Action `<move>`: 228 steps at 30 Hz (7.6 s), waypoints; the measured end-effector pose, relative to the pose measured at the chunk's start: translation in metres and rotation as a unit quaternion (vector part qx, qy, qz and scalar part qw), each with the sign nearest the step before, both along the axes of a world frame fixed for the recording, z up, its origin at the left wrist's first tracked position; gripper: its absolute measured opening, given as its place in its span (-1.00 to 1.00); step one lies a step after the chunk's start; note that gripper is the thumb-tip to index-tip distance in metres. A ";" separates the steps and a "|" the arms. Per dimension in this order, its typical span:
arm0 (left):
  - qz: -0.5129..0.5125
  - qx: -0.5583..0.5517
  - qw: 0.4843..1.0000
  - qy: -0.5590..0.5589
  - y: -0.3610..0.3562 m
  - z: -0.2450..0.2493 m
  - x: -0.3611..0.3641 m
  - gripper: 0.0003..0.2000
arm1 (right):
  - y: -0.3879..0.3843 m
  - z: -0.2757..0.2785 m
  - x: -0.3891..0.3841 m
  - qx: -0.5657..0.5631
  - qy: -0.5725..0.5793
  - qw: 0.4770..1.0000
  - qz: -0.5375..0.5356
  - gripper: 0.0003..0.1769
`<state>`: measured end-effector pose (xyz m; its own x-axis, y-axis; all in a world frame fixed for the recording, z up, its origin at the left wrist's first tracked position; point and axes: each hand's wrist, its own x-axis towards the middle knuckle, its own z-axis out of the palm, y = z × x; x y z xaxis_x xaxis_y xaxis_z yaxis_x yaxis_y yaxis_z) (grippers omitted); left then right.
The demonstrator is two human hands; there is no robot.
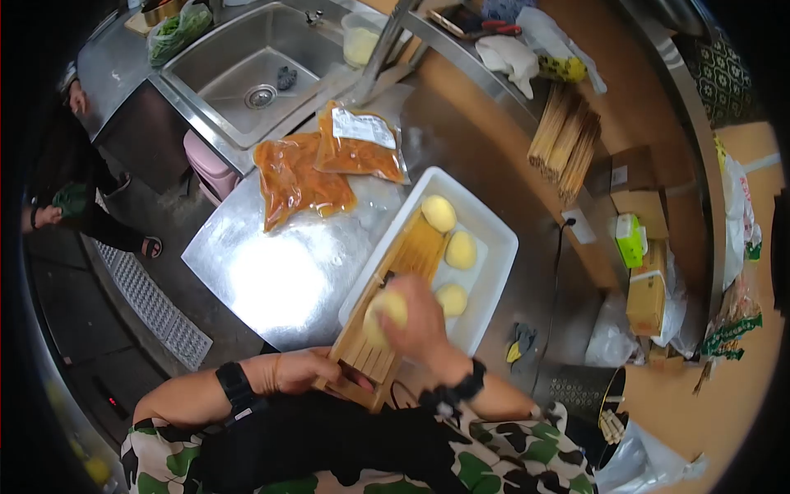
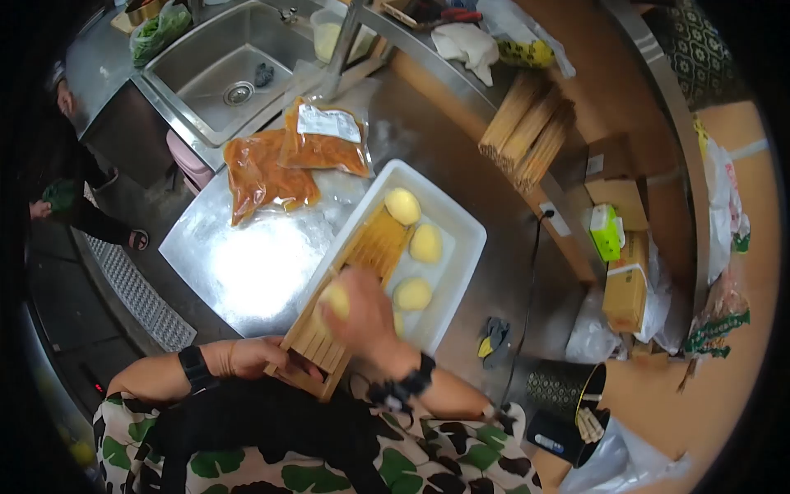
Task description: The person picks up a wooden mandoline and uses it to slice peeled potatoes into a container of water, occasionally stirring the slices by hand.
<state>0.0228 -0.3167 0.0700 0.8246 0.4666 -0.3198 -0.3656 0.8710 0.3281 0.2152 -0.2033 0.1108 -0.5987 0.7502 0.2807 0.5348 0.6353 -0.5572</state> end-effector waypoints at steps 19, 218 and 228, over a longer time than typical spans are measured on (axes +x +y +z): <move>0.001 0.015 1.000 -0.020 0.004 -0.001 -0.002 -0.40 | 0.106 -0.042 0.023 -0.014 -0.124 0.977 -0.174 -0.68; 0.000 0.016 1.000 -0.006 0.014 -0.013 0.005 -0.61 | 0.126 -0.090 0.028 -0.042 -0.059 0.996 -0.051 -0.80; -0.015 0.018 1.000 -0.013 0.018 -0.011 0.006 -0.58 | 0.015 -0.052 0.014 -0.039 -0.014 0.989 0.140 -0.82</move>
<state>0.0292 -0.2989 0.0592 0.8463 0.4525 -0.2813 -0.3490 0.8697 0.3490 0.2292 -0.1879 0.0592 -0.7933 0.5719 0.2088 0.3591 0.7166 -0.5980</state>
